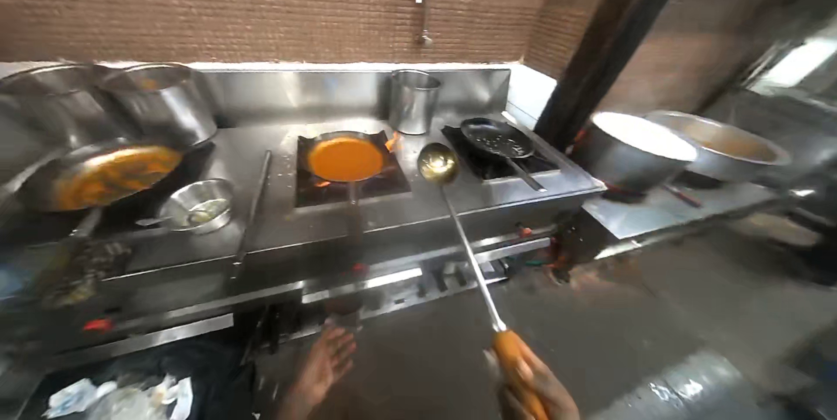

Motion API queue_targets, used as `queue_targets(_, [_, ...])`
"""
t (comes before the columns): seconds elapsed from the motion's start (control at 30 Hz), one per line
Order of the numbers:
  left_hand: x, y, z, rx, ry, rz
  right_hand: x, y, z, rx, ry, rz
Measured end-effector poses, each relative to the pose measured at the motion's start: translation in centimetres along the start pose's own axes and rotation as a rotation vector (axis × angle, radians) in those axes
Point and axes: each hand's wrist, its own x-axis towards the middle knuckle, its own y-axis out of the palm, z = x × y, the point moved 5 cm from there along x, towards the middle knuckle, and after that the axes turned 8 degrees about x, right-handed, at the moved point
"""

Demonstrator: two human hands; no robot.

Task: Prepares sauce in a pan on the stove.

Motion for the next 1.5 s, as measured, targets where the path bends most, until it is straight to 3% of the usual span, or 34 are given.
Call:
queue_targets(0.07, [-0.6, -0.3, -5.3, -0.02, 0.088, 0.053, 8.9, 2.0, -2.2, -0.106, 0.015, -0.013])
queue_targets(0.17, [-2.4, 0.0, -10.0, -0.045, 0.132, 0.125, 19.8, 3.1, -4.7, -0.72, -0.016, -0.084])
queue_targets(0.27, [-3.8, 1.5, -11.0, -0.051, 0.127, 0.228, 25.3, 2.0, -6.5, -1.447, -0.06, -0.215])
queue_targets(0.33, [-4.4, 3.0, -11.1, -0.068, 0.119, 0.288, 26.3, 1.3, -6.9, -1.603, -0.107, -0.244])
queue_targets(0.5, [-4.1, 8.8, -14.7, -0.233, 0.141, 0.408, 26.5, -0.5, -4.2, -1.68, -0.123, -0.198])
queue_targets(0.67, [-0.9, 12.6, -21.3, -0.392, 0.155, 0.319, 24.2, 3.2, 0.8, -1.867, 0.059, -0.02])
queue_targets(0.77, [-1.3, 15.0, -21.2, -0.446, 0.097, 0.273, 26.9, 5.6, 2.8, -1.973, 0.084, 0.051])
queue_targets(0.9, [-3.9, 18.2, -19.3, -0.456, 0.102, 0.188, 30.5, 4.3, 4.4, -2.033, 0.179, 0.029])
queue_targets(1.07, [0.7, 17.8, -21.5, -0.478, 0.155, 0.198, 25.9, 3.9, 5.7, -2.09, 0.174, 0.077])
queue_targets(1.27, [-2.8, 19.6, -19.7, -0.406, 0.132, 0.154, 31.5, 5.9, 4.2, -2.076, 0.206, 0.048])
queue_targets(1.43, [2.2, 17.0, -22.2, -0.453, 0.159, 0.228, 26.3, 6.5, 3.8, -2.107, 0.207, -0.001])
queue_targets(1.5, [1.0, 17.1, -22.0, -0.459, 0.139, 0.247, 26.6, 8.0, 3.4, -2.117, 0.202, 0.04])
